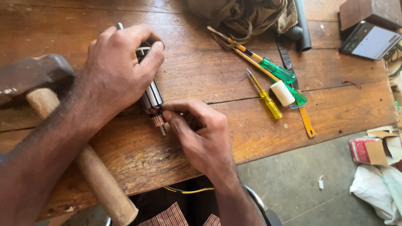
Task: The person holds an electric motor armature on a wooden workbench and presses a small ring-shaped component onto its shaft, working it into place with both hands and turning the armature as they fit the part. They continue seating the component along the shaft and set the armature down on the bench.
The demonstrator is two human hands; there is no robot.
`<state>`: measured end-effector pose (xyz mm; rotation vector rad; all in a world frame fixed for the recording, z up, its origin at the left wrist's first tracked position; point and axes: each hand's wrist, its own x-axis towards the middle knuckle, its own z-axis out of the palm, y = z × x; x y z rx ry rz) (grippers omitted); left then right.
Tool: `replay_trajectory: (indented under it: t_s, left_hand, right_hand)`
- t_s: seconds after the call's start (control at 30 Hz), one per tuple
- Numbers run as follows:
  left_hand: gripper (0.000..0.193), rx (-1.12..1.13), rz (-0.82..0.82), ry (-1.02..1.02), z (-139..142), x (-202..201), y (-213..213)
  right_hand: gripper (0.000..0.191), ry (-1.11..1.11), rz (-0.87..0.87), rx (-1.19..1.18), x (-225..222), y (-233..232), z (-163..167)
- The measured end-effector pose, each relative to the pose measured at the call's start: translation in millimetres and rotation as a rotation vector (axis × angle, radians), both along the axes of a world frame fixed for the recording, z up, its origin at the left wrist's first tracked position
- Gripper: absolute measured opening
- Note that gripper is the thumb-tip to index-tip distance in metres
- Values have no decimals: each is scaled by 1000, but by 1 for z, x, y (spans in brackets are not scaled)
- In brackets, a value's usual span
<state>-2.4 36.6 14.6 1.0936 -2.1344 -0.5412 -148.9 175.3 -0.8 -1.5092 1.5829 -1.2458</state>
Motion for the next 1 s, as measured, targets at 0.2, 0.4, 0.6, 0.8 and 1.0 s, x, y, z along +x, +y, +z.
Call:
replay_trajectory:
  t_s: [0.2,0.4,0.6,0.8,1.0]
  left_hand:
    - [24,-40,-7,-24,-1,2,-3]
    - [25,-98,-34,-6,-2,3,-4]
    - [25,-30,-36,5,0,7,-2]
    - [25,-71,-28,-5,-4,8,0]
    - [23,-122,-32,-5,-6,9,0]
  right_hand:
    - [14,-19,0,15,1,0,0]
    - [13,28,19,-30,2,4,-2]
    - [19,-15,16,-6,7,6,4]
    - [18,76,0,-116,14,8,8]
    - [12,76,-62,12,14,6,2]
